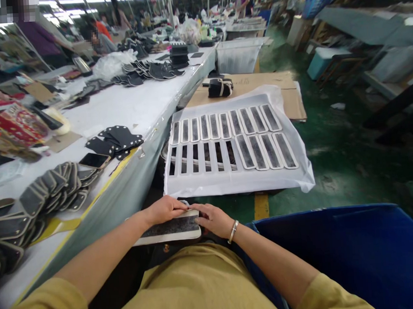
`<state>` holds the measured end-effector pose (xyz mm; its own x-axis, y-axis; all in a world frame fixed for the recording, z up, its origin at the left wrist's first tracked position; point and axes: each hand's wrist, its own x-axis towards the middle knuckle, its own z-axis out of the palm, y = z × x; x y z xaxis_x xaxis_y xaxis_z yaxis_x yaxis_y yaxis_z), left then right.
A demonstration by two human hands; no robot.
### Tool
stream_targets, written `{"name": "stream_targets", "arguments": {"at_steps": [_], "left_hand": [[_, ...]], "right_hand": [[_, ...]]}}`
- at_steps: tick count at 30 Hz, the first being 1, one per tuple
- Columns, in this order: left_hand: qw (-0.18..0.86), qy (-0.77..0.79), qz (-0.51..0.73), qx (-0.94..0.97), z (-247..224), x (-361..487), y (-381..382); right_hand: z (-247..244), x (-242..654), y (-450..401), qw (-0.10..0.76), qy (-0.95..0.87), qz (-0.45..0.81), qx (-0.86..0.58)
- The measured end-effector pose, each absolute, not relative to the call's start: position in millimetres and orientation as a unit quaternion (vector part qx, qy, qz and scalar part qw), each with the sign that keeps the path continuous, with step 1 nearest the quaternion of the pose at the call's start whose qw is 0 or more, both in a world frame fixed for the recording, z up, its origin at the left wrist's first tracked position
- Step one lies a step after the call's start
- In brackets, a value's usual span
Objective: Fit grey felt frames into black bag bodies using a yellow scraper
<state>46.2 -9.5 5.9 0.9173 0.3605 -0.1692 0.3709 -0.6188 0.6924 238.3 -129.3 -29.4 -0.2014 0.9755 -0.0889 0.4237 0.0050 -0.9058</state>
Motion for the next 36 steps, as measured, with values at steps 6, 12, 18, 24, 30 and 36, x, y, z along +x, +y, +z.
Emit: {"name": "stream_targets", "arguments": {"at_steps": [6,12,18,24,30,36], "left_hand": [[0.377,0.200,-0.013,0.904,7,48,-10],[0.335,0.182,-0.022,0.924,12,51,-15],[0.200,0.151,-0.028,0.968,15,49,-29],[0.144,0.139,-0.041,0.979,17,49,-40],[0.037,0.149,-0.102,0.983,18,59,-71],[0.012,0.223,-0.065,0.973,15,56,-85]], "right_hand": [[-30,237,-132,0.320,-0.613,0.460,-0.557],[-30,235,-135,0.331,-0.585,0.483,-0.562],[-29,234,-136,0.323,-0.558,0.524,-0.556],[-27,235,-136,0.310,-0.608,0.459,-0.569],[-14,234,-132,0.272,-0.692,0.368,-0.559],[-3,230,-132,0.242,-0.724,0.303,-0.571]]}}
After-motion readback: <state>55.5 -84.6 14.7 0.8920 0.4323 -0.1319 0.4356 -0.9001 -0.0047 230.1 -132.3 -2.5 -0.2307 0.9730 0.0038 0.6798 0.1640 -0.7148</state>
